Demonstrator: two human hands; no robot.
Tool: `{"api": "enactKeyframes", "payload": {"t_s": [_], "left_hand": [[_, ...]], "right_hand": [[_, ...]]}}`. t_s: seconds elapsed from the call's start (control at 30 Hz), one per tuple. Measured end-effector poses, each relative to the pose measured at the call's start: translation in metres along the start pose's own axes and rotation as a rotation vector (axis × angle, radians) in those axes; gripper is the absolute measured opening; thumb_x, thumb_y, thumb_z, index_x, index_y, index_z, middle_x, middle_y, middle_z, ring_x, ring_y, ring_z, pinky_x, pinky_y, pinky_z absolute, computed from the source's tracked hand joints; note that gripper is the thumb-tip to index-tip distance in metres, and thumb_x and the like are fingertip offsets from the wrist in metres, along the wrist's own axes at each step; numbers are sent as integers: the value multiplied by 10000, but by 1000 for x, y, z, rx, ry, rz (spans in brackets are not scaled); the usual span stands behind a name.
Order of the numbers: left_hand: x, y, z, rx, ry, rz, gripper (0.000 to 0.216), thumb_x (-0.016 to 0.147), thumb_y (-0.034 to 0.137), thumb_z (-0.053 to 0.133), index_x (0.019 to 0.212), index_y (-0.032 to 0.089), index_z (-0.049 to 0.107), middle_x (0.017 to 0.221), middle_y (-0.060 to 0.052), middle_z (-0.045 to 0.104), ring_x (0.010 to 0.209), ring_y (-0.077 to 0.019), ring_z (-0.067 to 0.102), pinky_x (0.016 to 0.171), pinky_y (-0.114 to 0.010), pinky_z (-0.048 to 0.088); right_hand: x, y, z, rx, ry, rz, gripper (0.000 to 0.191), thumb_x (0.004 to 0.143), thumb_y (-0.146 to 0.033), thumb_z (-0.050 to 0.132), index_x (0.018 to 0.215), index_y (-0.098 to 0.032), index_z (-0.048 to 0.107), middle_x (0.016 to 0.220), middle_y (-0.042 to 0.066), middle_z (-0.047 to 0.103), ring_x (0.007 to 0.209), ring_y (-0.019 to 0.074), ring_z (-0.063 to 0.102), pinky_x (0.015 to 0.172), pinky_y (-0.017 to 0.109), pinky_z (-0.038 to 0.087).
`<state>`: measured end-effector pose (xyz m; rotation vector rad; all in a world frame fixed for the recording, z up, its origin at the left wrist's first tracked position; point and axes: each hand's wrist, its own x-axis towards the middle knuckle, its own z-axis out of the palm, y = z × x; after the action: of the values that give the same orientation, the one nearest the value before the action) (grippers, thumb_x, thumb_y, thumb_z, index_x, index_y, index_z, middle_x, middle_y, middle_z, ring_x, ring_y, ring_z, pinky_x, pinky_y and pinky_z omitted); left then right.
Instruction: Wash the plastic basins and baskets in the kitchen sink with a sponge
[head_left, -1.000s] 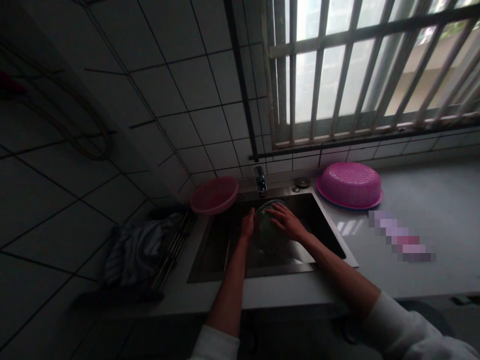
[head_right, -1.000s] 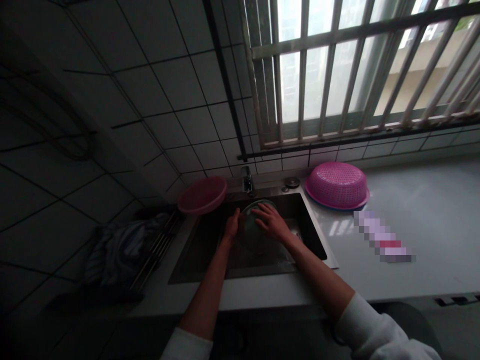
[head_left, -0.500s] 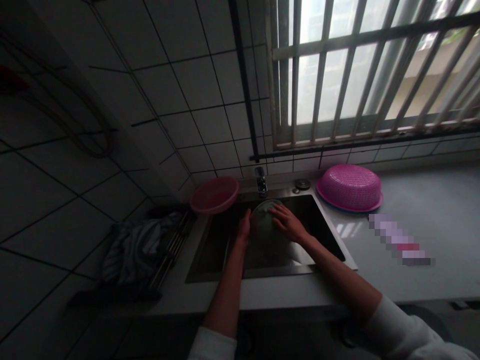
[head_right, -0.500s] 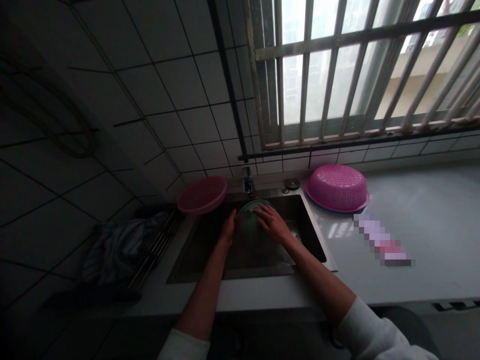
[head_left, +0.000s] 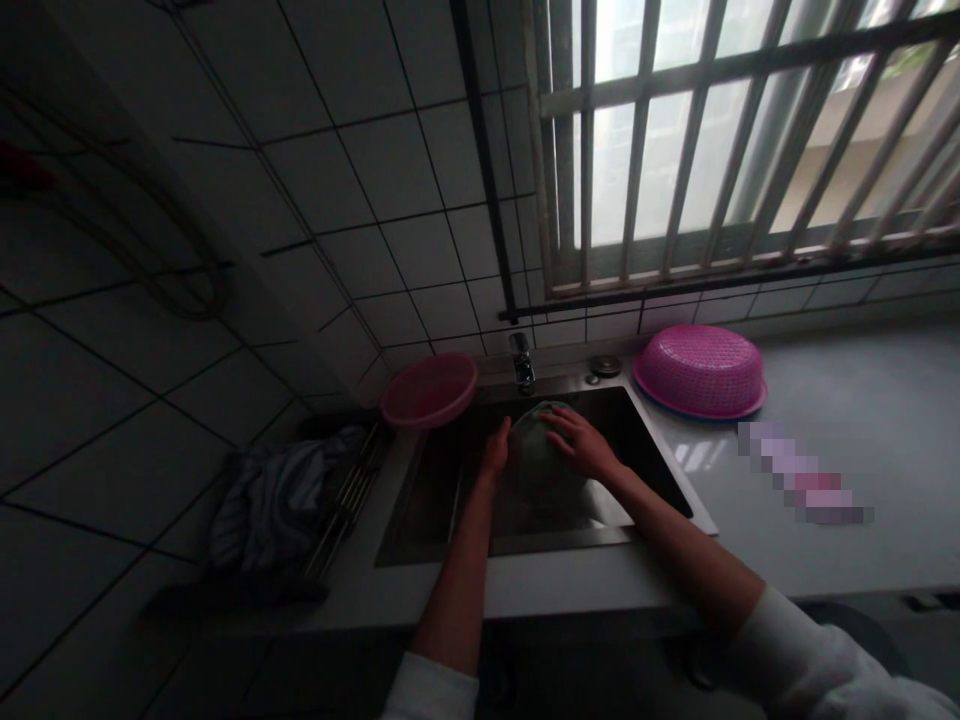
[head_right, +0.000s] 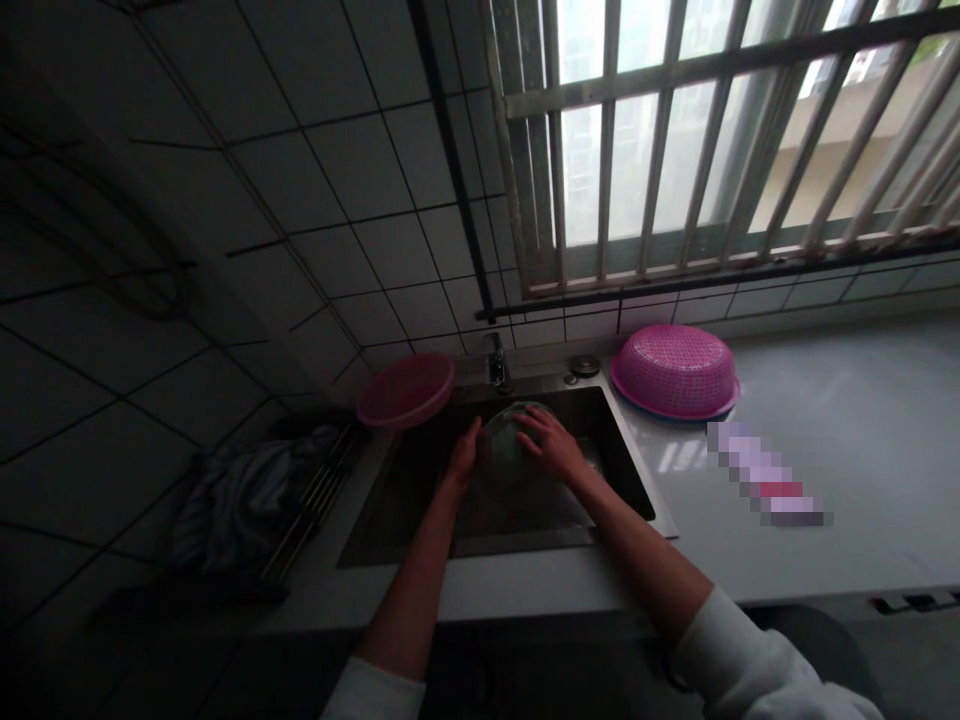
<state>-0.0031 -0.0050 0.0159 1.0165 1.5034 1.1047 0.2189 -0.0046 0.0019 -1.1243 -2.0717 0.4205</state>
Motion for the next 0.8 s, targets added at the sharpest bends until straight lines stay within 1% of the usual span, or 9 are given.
{"api": "enactKeyframes", "payload": {"t_s": [0.1, 0.23, 0.3, 0.37, 0.47, 0.57, 0.67, 0.73, 0.8], "left_hand": [[0, 0, -1, 2, 0, 25, 788, 717, 922, 570, 790, 155, 739, 758, -72, 740, 740, -233, 680, 688, -334, 492], [2, 1, 1, -12, -14, 68, 778, 736, 893, 589, 898, 155, 777, 917, -106, 789, 945, -278, 714, 840, -366, 526], [2, 0, 3, 33, 11, 112, 733, 755, 865, 600, 899, 169, 784, 997, -119, 797, 1073, -298, 700, 939, -376, 508], [2, -1, 4, 70, 11, 126, 727, 765, 864, 587, 888, 175, 783, 1025, -126, 796, 1104, -301, 690, 953, -371, 500], [3, -4, 4, 95, -58, 68, 792, 761, 920, 513, 817, 169, 759, 889, -115, 774, 937, -283, 704, 810, -353, 515], [6, -5, 2, 176, -54, 37, 767, 773, 905, 517, 723, 166, 717, 736, -82, 712, 773, -248, 666, 700, -331, 482], [9, -3, -1, 308, 60, 159, 547, 876, 684, 583, 776, 165, 722, 795, -79, 726, 808, -242, 664, 750, -333, 489], [7, 0, -3, 376, 188, 307, 322, 927, 456, 571, 925, 181, 737, 960, -92, 762, 921, -240, 687, 855, -339, 500], [4, 4, -3, 423, 266, 394, 270, 932, 291, 518, 1083, 213, 728, 1124, -98, 767, 1034, -228, 697, 944, -336, 491]], "right_hand": [[2, 11, -1, 25, 101, 144, 471, 1081, -364, 422, 1496, -236, 606, 1565, 110, 558, 1462, 283, 513, 1210, 511, 437], [-9, -22, 13, -129, -36, -154, 432, 1032, -336, 564, 1457, -315, 640, 1643, 48, 467, 1578, 350, 311, 1272, 663, 239], [-12, -37, 18, -154, -157, -312, 380, 997, -314, 632, 1368, -348, 704, 1609, 17, 515, 1573, 351, 320, 1281, 678, 188], [-12, -37, 18, -138, -193, -349, 373, 976, -271, 651, 1331, -357, 726, 1588, 3, 540, 1562, 333, 349, 1290, 645, 207], [-5, -15, 9, -48, -49, -147, 417, 998, -262, 593, 1399, -327, 685, 1596, 32, 529, 1534, 298, 408, 1261, 558, 344], [0, 11, 4, 48, 85, 108, 439, 1037, -319, 523, 1456, -272, 643, 1557, 89, 567, 1449, 276, 527, 1207, 496, 444], [0, 19, 9, 59, 64, 155, 452, 1049, -336, 505, 1475, -248, 628, 1555, 108, 566, 1443, 270, 535, 1213, 473, 443], [-1, 13, 16, 51, 15, 102, 455, 1056, -329, 500, 1492, -258, 610, 1584, 108, 535, 1457, 264, 519, 1217, 465, 437], [-2, 1, 23, 36, -28, 33, 462, 1065, -308, 485, 1515, -271, 585, 1601, 108, 515, 1466, 263, 508, 1222, 473, 428]]}}
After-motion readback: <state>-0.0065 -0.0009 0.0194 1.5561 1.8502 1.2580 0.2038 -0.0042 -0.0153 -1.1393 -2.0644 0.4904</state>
